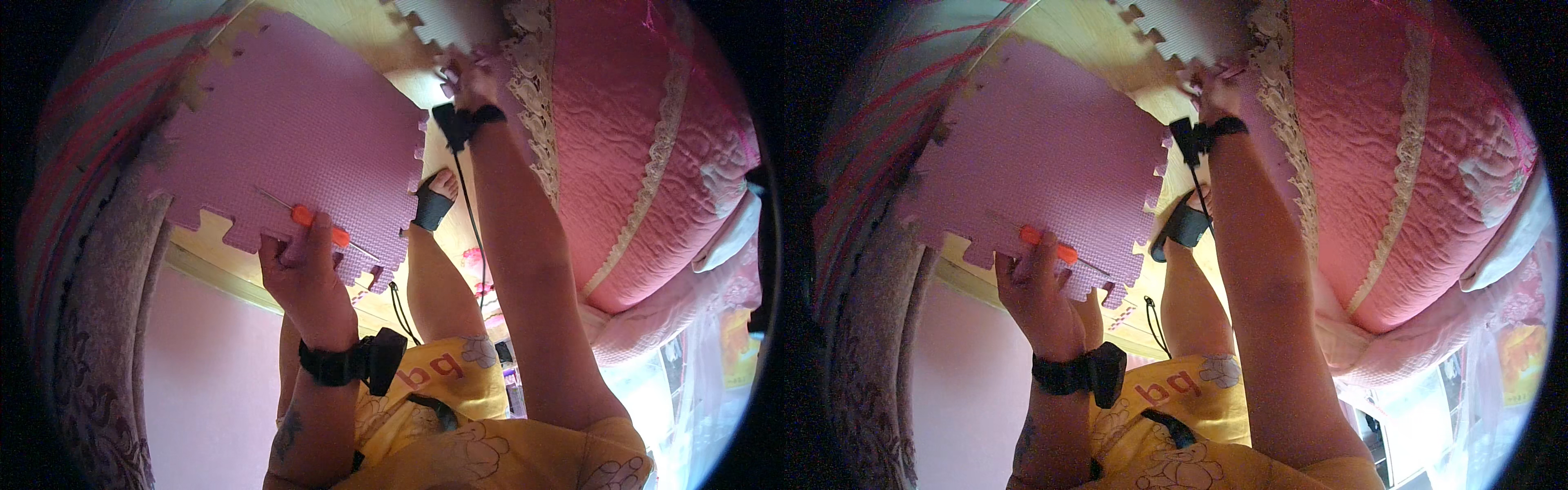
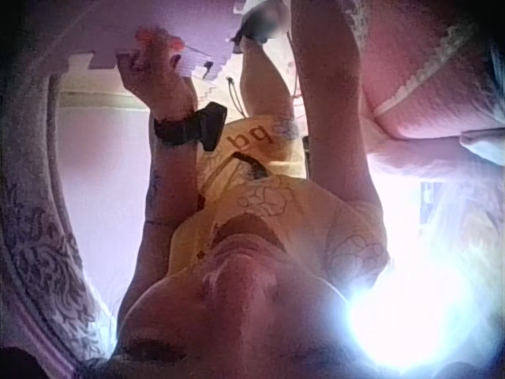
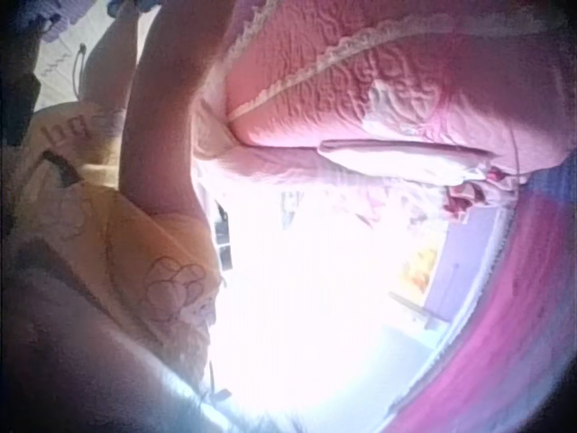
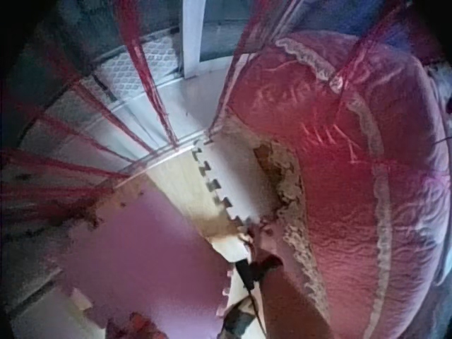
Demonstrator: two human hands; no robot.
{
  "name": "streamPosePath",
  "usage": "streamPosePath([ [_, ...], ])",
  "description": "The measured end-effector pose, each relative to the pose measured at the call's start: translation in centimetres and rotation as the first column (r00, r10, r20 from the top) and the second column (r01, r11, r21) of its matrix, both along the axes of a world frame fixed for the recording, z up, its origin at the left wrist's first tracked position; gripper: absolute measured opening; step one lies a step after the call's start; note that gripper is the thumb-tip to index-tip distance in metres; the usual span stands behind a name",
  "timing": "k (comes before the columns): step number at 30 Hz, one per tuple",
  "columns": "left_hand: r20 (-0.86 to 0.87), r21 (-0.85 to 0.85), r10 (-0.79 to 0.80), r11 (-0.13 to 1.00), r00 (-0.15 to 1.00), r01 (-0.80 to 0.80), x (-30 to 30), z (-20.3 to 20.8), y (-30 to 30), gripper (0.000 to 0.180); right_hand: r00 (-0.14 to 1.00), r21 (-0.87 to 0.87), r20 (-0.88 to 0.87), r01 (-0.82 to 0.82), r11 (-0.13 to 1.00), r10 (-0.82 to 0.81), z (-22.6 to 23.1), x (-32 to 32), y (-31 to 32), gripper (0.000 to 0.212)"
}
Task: The person assembles interlocking foam floor tiles by hand, picking up pink and white tiles and connecting them on the floor. They repeatedly place, adjust, and interlock the tiles to form a continuous mat.
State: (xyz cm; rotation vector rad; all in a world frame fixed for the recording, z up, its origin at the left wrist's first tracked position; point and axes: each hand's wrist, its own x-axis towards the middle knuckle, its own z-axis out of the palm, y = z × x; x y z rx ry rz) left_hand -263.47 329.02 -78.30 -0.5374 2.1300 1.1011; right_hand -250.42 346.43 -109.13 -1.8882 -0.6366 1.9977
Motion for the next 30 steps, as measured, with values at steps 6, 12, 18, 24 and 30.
streamPosePath([
  [6,0.034,-0.049,-0.062,0.997,0.998,0.063,1.1,-0.6,0.2,0.028,0.424,-0.022,0.521,-0.861,0.509,0.740,0.8,4.2,-7.5,0.069],
  [12,0.010,0.000,-0.067,0.998,0.998,0.067,2.0,-1.1,-0.2,0.028,-0.207,-0.186,0.905,-0.978,-0.090,0.372,0.5,7.6,-6.0,0.041],
  [18,-0.018,0.020,-0.093,0.995,0.995,0.093,2.3,-1.0,0.5,0.028,-0.303,-0.211,0.897,-0.933,-0.290,0.322,0.2,9.1,-3.5,0.062],
  [24,0.053,-0.001,-0.109,0.994,0.993,0.109,2.1,-1.0,0.2,0.023,-0.291,-0.223,0.919,-0.940,-0.258,0.265,0.5,6.6,-4.2,0.065],
  [30,0.013,-0.001,-0.138,0.990,0.990,0.138,2.3,-1.1,-0.2,0.023,-0.408,-0.322,0.887,-0.881,-0.347,0.213,1.6,5.9,-3.7,0.058],
])
